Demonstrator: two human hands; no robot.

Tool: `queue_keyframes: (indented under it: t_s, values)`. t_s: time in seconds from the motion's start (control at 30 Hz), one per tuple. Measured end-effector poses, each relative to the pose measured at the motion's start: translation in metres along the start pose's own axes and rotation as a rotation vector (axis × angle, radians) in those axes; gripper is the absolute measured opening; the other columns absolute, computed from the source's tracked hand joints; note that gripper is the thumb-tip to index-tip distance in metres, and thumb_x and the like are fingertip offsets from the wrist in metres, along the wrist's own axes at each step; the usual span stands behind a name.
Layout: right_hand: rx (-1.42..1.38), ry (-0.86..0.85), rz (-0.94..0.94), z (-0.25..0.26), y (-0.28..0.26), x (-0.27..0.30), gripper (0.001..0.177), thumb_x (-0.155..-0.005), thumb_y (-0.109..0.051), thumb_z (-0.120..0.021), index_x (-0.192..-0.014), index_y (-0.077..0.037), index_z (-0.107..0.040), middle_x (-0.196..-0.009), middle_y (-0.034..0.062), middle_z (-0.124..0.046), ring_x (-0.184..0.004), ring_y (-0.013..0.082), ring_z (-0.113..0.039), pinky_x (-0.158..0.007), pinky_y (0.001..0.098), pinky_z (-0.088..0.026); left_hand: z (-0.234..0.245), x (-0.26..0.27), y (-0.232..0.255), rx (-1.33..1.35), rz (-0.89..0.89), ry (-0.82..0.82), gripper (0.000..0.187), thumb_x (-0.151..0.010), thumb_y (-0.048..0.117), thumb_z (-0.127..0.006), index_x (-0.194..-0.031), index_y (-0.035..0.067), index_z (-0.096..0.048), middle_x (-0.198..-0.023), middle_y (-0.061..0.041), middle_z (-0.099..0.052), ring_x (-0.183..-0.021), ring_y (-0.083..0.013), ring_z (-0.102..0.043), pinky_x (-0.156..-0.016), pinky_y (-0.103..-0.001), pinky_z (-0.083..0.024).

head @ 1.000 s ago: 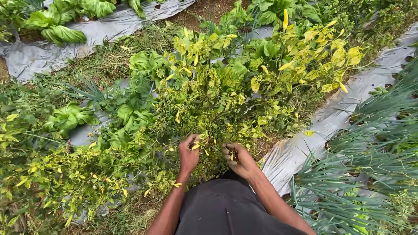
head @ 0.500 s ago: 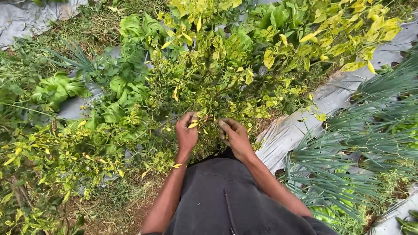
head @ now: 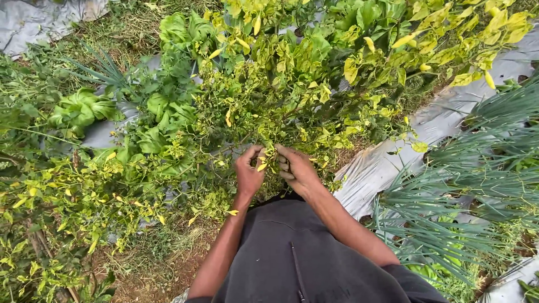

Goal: The person stands in a garden and harvests leafy green vegetables by hand. They reach into the plants, pull off bunches of leaves and stems, and gather them into a growing pile held in their hands.

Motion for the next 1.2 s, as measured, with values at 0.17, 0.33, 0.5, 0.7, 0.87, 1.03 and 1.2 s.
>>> queue_keyframes:
  t_s: [0.17, 0.33, 0.5, 0.7, 0.87, 1.03, 1.2]
  values:
    - [-0.171, -0.031, -0.079, -0.005, 0.0, -0.001, 0.017, -0.101, -0.022, -0.068, -0.093, -0.012, -0.056, -0.074, -0.0084, -0.035, -0.06, 0.0006, -0.042, -0.04, 0.0099, -0.025, 0.0, 0.001, 0.005, -0.018, 0.061, -0.03, 0.033, -0.092, -0.019, -0.057, -0.116, 0.0, -0.07, -0.097, -0.021, -0.073, -0.091, -0.0351, -0.07, -0.093, -0.05, -0.056]
    - [-0.415, -0.026, -0.121, -0.005, 0.001, 0.005, 0.02, -0.097, -0.013, -0.069, -0.101, -0.014, -0.049, -0.086, -0.0062, -0.037, -0.065, 0.0006, -0.042, -0.042, 0.0077, -0.028, 0.007, 0.002, 0.012, 0.047, -0.004, 0.033, 0.012, -0.101, 0.0, -0.063, -0.101, 0.004, -0.074, -0.077, -0.013, -0.071, -0.066, -0.0183, -0.061, -0.066, -0.034, -0.05]
    - [-0.45, -0.02, -0.124, 0.002, 0.005, 0.001, 0.02, -0.098, -0.013, -0.066, -0.103, -0.013, -0.047, -0.09, -0.0043, -0.04, -0.065, 0.0005, -0.043, -0.041, 0.0087, -0.03, 0.01, 0.002, 0.021, 0.036, -0.011, 0.044, 0.013, -0.102, 0.002, -0.063, -0.098, 0.005, -0.075, -0.074, -0.012, -0.071, -0.063, -0.0171, -0.06, -0.063, -0.032, -0.049]
    - [-0.469, -0.059, -0.131, 0.008, 0.009, -0.004, 0.019, -0.098, -0.012, -0.061, -0.113, -0.01, -0.051, -0.088, -0.0048, -0.049, -0.061, -0.0003, -0.041, -0.039, 0.0095, -0.03, 0.006, 0.004, 0.011, 0.025, -0.018, 0.027, 0.013, -0.1, -0.003, -0.063, -0.106, 0.002, -0.073, -0.085, -0.018, -0.073, -0.074, -0.0272, -0.066, -0.074, -0.04, -0.053]
    - [-0.478, -0.117, -0.193, 0.01, 0.026, -0.009, 0.023, -0.098, -0.012, -0.061, -0.119, -0.007, -0.053, -0.087, -0.0065, -0.052, -0.06, -0.0017, -0.041, -0.038, 0.009, -0.029, 0.007, 0.004, 0.012, 0.028, -0.021, 0.011, 0.014, -0.1, -0.004, -0.063, -0.108, 0.001, -0.073, -0.087, -0.018, -0.072, -0.077, -0.0289, -0.067, -0.077, -0.042, -0.054]
    - [-0.565, -0.158, -0.319, 0.01, 0.04, -0.01, 0.022, -0.097, -0.011, -0.063, -0.116, -0.008, -0.053, -0.088, -0.0058, -0.057, -0.059, -0.0011, -0.042, -0.037, 0.0082, -0.027, 0.008, 0.004, -0.007, 0.04, 0.006, 0.04, 0.017, -0.095, -0.008, -0.066, -0.106, 0.002, -0.074, -0.085, -0.016, -0.073, -0.076, -0.0276, -0.066, -0.08, -0.042, -0.053]
    - [-0.568, -0.148, -0.34, 0.006, 0.034, 0.004, 0.022, -0.097, -0.012, -0.064, -0.116, -0.007, -0.054, -0.089, -0.0042, -0.058, -0.06, -0.0015, -0.044, -0.038, 0.0076, -0.029, 0.014, 0.007, 0.0, 0.058, -0.003, 0.062, 0.017, -0.097, -0.007, -0.064, -0.106, 0.004, -0.074, -0.085, -0.016, -0.072, -0.076, -0.0251, -0.065, -0.078, -0.04, -0.052]
Point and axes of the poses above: each hand's wrist, its own x-axis away from the middle knuckle, its own z-axis out of the back of the hand, y = z × x, the point moved 7 cm from there along -x, towards the middle knuckle
